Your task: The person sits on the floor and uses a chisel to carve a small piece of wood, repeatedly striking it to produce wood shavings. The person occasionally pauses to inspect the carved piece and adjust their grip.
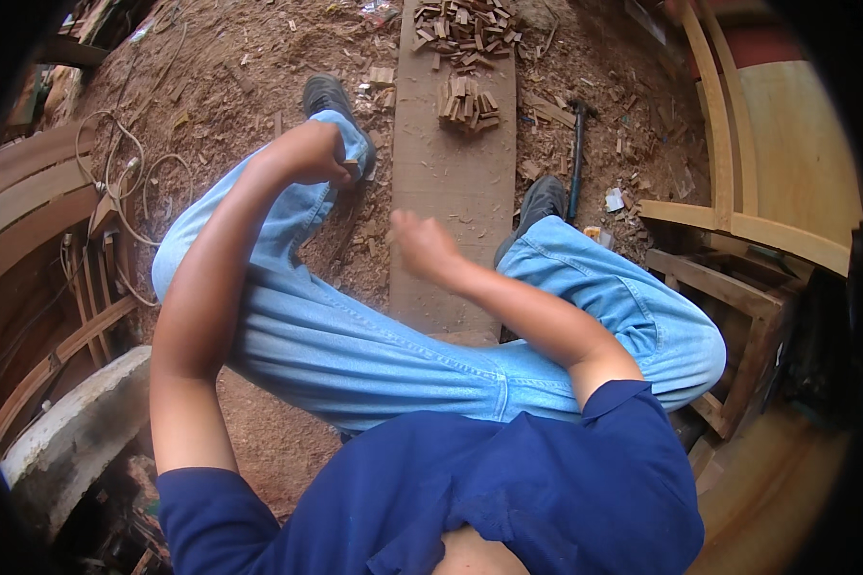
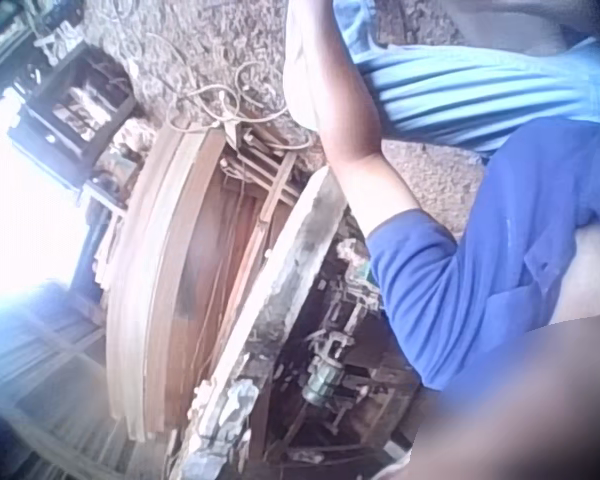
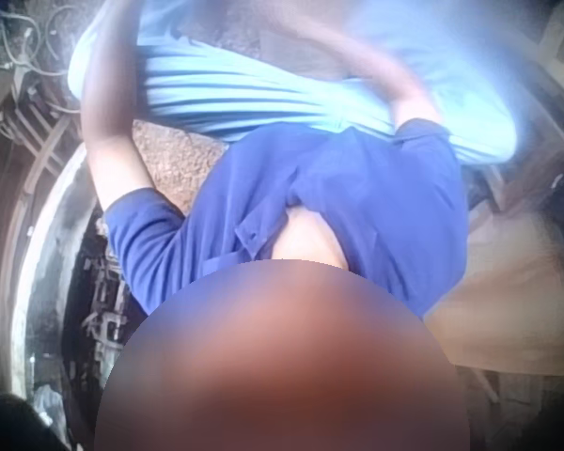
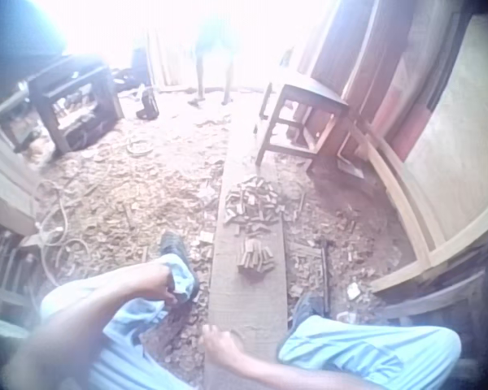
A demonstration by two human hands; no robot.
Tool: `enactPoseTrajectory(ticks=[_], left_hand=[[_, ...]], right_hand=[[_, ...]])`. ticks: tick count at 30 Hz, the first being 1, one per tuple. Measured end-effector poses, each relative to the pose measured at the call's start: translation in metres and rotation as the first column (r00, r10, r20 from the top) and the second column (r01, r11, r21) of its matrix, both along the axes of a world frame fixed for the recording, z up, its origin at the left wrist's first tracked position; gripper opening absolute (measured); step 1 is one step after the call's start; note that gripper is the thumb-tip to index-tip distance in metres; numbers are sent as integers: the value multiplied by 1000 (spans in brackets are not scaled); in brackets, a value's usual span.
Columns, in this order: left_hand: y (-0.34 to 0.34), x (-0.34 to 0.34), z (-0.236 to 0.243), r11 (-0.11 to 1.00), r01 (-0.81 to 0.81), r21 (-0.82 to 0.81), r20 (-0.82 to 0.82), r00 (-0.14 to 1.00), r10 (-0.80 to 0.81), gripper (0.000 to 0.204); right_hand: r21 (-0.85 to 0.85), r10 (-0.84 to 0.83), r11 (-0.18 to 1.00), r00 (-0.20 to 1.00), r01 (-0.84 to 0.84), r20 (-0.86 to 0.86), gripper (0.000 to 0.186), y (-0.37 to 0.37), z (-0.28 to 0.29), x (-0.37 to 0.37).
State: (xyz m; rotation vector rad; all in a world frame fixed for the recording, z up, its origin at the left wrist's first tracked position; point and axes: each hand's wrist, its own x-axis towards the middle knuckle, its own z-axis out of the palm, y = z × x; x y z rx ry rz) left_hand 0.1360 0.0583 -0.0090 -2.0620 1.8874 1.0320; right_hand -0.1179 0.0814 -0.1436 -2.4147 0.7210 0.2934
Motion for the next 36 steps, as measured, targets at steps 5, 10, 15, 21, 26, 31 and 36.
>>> enactPoseTrajectory(ticks=[5, 10, 15, 21, 26, 31, 36], left_hand=[[0, 0, 1, 1000, -18, 10, 3, 1000, 18, 31], [1, 2, 0, 1000, -12, 14, -8, 1000, 12, 32], [2, 3, -2, 1000, 2, -29, -1, 1000, -2, 32], [2, 3, -2, 1000, 13, -18, -5, 1000, -13, 31], [-1, 1, 0, 1000, 13, 0, 11, 1000, -13, 32], [-1, 0, 1, 1000, 6, 6, 6, 1000, -6, 33], [-1, 1, -2, 1000, -2, 28, 28, 1000, 1, 33]], right_hand=[[228, 51, 968, 974, -103, 222, 42, 48, 17, 6], [190, 58, 977, 977, -97, 204, 47, 23, 21, 13], [-55, -115, 991, 990, 120, 85, 38, -58, 28, 8], [-270, -227, 937, 974, 223, 18, 34, -101, 16, -17], [-285, -59, 957, 998, 51, -21, 23, -39, -6, -12], [32, 106, 993, 988, -110, 114, 29, 40, 2, 4], [224, 55, 968, 968, -111, 243, 36, 47, 16, 9]])
